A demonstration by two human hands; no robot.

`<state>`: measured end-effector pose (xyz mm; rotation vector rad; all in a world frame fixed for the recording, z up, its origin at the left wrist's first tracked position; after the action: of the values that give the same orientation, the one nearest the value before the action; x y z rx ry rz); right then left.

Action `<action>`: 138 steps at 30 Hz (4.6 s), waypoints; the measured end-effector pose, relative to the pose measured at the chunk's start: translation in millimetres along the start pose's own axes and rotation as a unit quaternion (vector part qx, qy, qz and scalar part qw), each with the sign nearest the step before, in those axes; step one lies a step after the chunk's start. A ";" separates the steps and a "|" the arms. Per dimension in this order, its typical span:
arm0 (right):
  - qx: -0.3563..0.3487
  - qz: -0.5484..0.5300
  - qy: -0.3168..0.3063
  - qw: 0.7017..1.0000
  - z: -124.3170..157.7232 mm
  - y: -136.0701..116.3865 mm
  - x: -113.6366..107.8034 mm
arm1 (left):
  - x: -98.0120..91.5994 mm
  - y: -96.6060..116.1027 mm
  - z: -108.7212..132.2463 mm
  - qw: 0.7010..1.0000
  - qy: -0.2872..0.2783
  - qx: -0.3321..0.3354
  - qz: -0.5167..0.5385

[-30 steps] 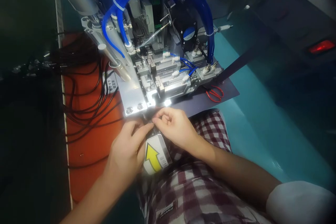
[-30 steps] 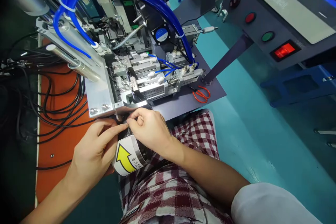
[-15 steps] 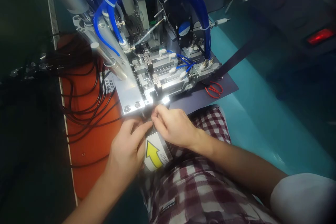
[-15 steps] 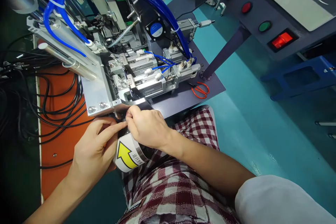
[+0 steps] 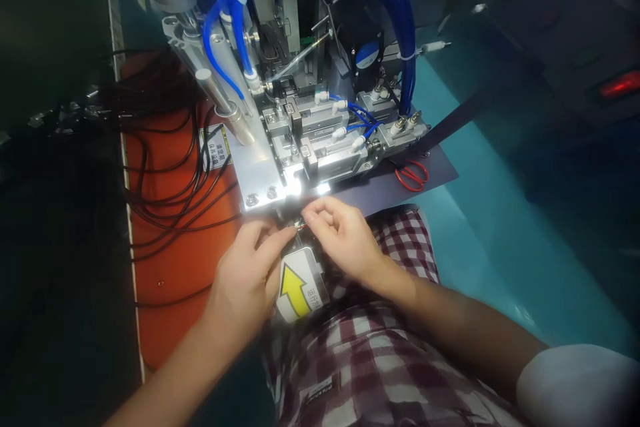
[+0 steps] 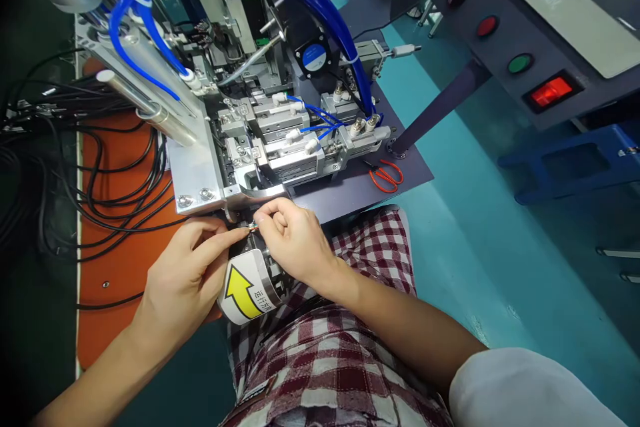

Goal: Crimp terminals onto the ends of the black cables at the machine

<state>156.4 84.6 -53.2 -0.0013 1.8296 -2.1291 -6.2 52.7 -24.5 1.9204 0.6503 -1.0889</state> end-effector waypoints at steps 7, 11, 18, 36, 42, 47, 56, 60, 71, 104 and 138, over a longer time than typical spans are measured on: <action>0.014 -0.010 0.008 1.000 -2.1 2.6 6.5 | 0.0 1.2 0.0 1.000 -0.001 0.001 0.004; 0.140 -0.105 -0.048 0.983 -8.4 9.8 9.2 | 0.5 1.5 -1.3 1.000 -0.005 0.005 0.003; 0.126 -0.125 -0.115 0.977 -11.4 11.1 0.7 | 0.9 -0.6 1.0 1.000 -0.006 -0.004 -0.003; -0.091 0.019 -0.043 0.995 -7.3 8.3 6.3 | -0.6 -5.4 0.4 1.000 -0.010 -0.023 0.010; 0.040 -0.162 -0.070 0.983 -7.0 19.3 16.6 | -2.8 -0.3 -2.0 0.997 -0.014 -0.006 -0.073; 0.064 -0.170 -0.092 0.979 -6.9 25.9 18.6 | -5.0 0.3 0.1 0.996 -0.012 -0.009 -0.085; 0.018 -0.181 -0.047 0.982 -8.0 24.4 26.1 | -5.4 -5.6 0.5 0.999 -0.034 -0.028 -0.026; 0.017 -0.163 -0.048 0.985 -7.8 24.2 25.0 | -15.9 -10.7 15.2 0.997 -0.041 -0.058 -0.018; -0.034 -0.055 -0.036 0.997 -5.3 12.7 13.1 | -31.5 -36.7 38.7 0.996 -0.019 0.039 -0.072; -0.011 -0.106 -0.020 0.994 -5.7 19.1 20.5 | -45.6 -48.5 80.9 0.973 0.000 -0.007 -0.232; 0.109 -0.065 -0.076 0.989 77.7 104.0 -42.2 | -31.9 -40.8 88.6 0.969 0.076 -0.111 -0.205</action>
<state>238.8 8.1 -130.7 -0.2297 1.5421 -2.3388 -92.1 -1.6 -39.1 1.7266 1.2444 -1.0655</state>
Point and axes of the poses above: each hand's wrist, its own z-axis away from the middle knuckle, its own x-axis out of the palm, y = z × x, the point moved 4 cm from there along -z, towards the middle knuckle, and after that the axes turned 5 degrees about -y, right-handed, at the moved point
